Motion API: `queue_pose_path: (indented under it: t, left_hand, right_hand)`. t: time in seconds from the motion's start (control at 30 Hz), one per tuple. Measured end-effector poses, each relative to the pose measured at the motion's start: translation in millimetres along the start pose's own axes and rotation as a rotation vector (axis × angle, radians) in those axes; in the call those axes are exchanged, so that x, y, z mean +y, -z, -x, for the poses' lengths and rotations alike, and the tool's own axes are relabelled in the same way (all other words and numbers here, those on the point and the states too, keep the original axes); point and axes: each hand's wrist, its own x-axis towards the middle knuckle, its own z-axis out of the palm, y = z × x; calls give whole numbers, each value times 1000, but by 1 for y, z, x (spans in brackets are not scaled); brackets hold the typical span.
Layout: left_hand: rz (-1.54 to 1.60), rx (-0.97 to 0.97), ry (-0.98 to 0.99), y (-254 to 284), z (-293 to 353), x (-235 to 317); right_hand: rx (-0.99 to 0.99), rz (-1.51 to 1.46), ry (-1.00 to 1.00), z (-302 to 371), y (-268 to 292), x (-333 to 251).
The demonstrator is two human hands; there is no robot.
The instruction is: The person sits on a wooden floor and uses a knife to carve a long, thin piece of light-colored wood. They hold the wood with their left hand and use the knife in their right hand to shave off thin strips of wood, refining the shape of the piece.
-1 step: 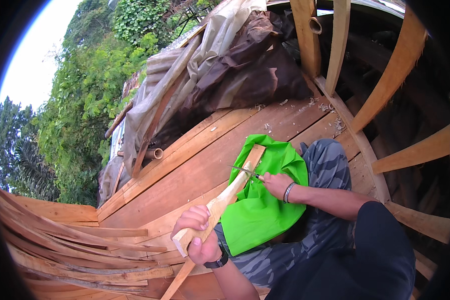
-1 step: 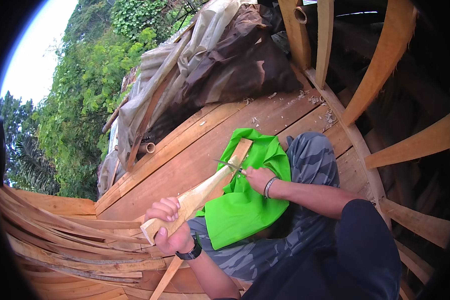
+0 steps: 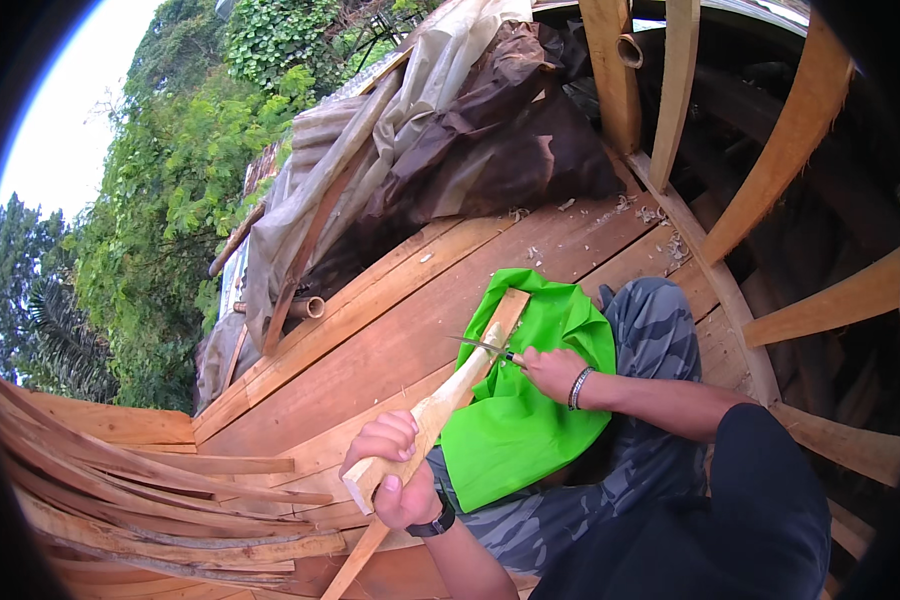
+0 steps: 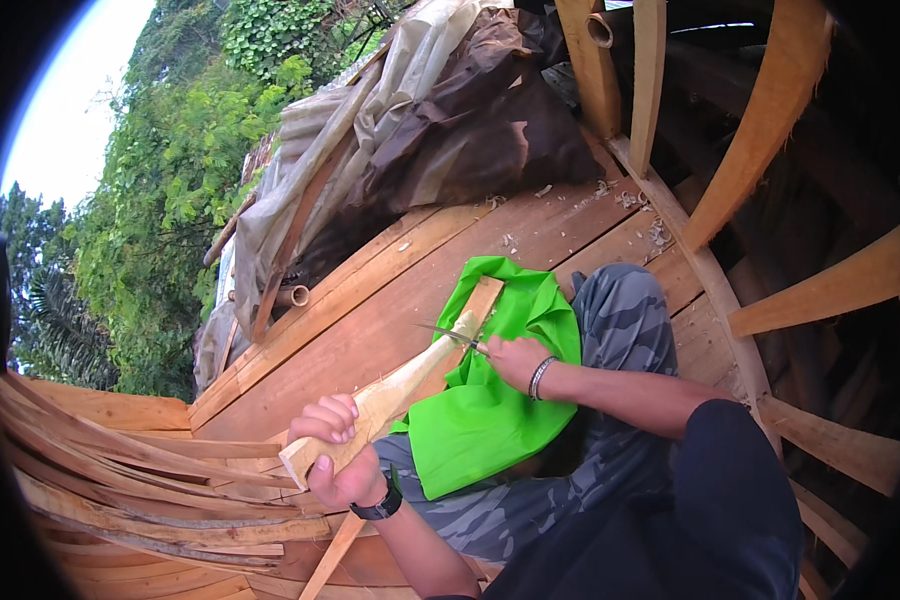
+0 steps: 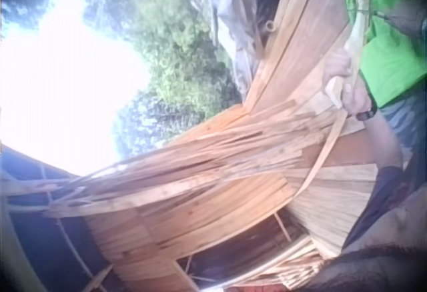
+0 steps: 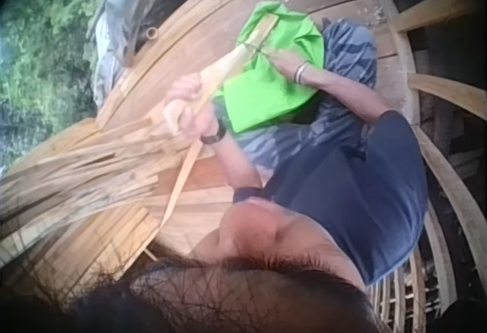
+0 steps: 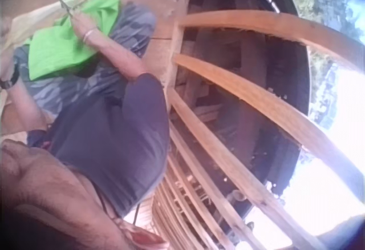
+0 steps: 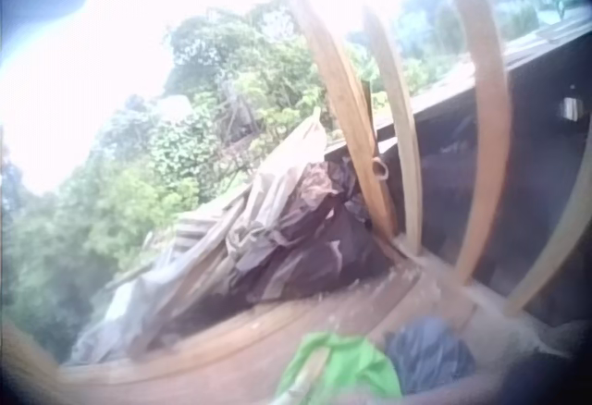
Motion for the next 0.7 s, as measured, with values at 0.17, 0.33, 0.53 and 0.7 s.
queue_pose_path:
  t: [0.17,0.33,0.53,0.7]
  left_hand:
    - [4,-2,-4,0,1,2]
    - [20,-70,3,-15,-4,-1]
    - [-72,-133,0,-11,1,5]
    - [-30,-146,8,-18,1,-2]
  right_hand:
    - [-39,-75,90,15,45,-51]
    - [42,-50,-14,-6,-8,30]
    - [-76,-34,153,5,57,-61]
    - [-6,9,-43,-10,-16,28]
